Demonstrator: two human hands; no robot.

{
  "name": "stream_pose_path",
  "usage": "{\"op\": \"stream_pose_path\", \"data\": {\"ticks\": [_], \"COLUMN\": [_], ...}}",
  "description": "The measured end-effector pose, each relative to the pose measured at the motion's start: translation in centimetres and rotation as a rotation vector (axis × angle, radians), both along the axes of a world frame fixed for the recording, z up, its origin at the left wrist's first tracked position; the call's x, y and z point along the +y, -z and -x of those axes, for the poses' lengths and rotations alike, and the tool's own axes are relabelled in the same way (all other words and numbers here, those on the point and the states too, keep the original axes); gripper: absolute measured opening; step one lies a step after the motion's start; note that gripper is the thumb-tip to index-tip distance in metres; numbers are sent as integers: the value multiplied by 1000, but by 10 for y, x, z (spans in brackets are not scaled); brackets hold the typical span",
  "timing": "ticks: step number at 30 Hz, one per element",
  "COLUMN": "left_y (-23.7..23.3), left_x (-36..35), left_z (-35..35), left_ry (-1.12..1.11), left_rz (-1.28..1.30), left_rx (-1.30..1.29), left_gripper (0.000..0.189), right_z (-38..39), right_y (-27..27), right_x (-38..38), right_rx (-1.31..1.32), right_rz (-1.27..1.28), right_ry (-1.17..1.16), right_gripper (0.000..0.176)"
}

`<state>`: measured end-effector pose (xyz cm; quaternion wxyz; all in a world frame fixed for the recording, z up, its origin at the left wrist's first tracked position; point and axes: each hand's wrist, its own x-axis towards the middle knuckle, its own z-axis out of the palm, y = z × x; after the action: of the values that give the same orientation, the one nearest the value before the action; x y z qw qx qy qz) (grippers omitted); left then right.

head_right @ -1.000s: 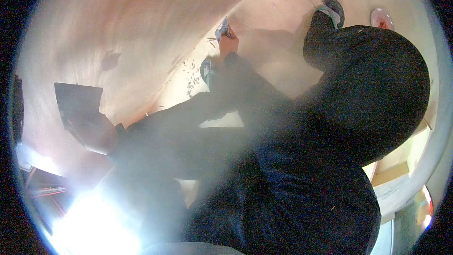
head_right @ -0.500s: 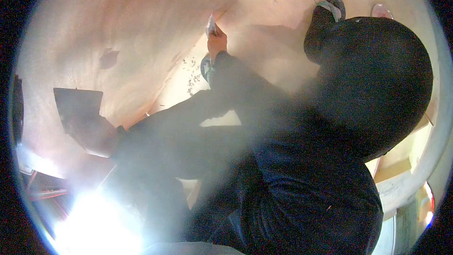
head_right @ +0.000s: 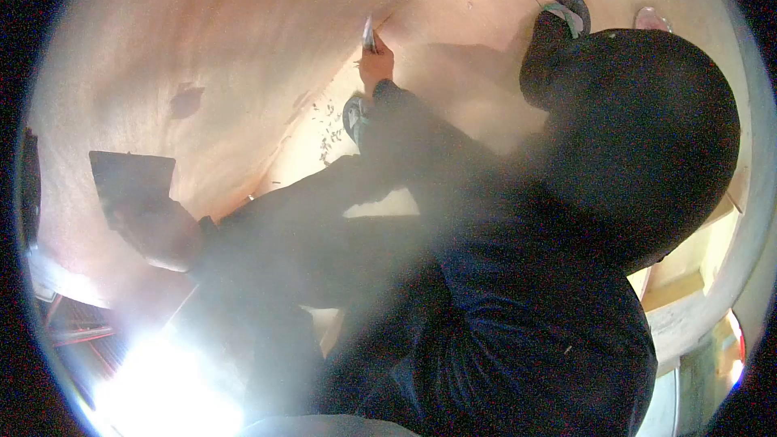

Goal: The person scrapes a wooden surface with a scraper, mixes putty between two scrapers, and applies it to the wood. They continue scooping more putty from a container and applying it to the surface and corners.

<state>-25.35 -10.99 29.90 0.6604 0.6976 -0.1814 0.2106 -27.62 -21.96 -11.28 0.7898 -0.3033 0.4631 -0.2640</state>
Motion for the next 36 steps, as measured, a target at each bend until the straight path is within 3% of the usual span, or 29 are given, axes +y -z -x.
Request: {"op": "stream_pose_path", "data": {"ticks": [5,7,9,14,16,17,18,19,20,21,22,23,25,27,29,31,32,34,36], "left_y": [-4,-3,-2,1,5,5,12,1,-2,-2,1,-17,-19,-24,-37,-40,-38,-32,-45], "left_x": [-9,1,3,1,12,5,16,-16,-13,-16,-6,-32,-30,-33,-45,-49,-47,-39,-33], "left_z": [6,4,5,7,7,10,9,17,18,15,2,11,6,-1,7,11,10,8,16], "left_ry": [-86,-10,-2,-4,-17,36,55,135,340,336,631,225,489,522,484,498,510,612,535], "left_rz": [204,22,43,22,-151,-20,-694,33,64,-11,358,-459,314,394,392,392,392,332,428], "left_rx": [84,5,6,1,147,421,120,682,758,695,839,479,841,956,968,928,938,626,646], "left_gripper": [35,35,34,29,28,27,27,27,26,26,53,25,25,24,24,23,23,21,16], "right_z": [23,28,31,38,41,38,34,26,18,18,11,14,30,58,67,71,68,65,68], "right_y": [13,1,-20,-23,-38,-50,-64,-82,-108,-146,-188,-232,-305,-377,-386,-404,-403,-399,-397], "right_x": [-23,-50,-81,-115,-103,-97,-90,-88,-93,-102,-109,-113,-110,-87,-78,-71,-64,-52,-45], "right_rx": [98,174,136,7,3,-78,-163,-148,-139,37,-195,-215,-165,-50,-379,-623,-671,-696,-758], "right_rz": [83,117,238,174,209,231,244,358,472,854,661,749,988,1214,1551,1623,1642,1667,1540], "right_ry": [171,234,309,328,272,363,446,461,476,400,448,431,408,396,343,-66,-88,-121,-163], "right_gripper": [35,35,34,36,36,36,35,33,31,35,36,34,32,32,31,32,33,35,43]}}
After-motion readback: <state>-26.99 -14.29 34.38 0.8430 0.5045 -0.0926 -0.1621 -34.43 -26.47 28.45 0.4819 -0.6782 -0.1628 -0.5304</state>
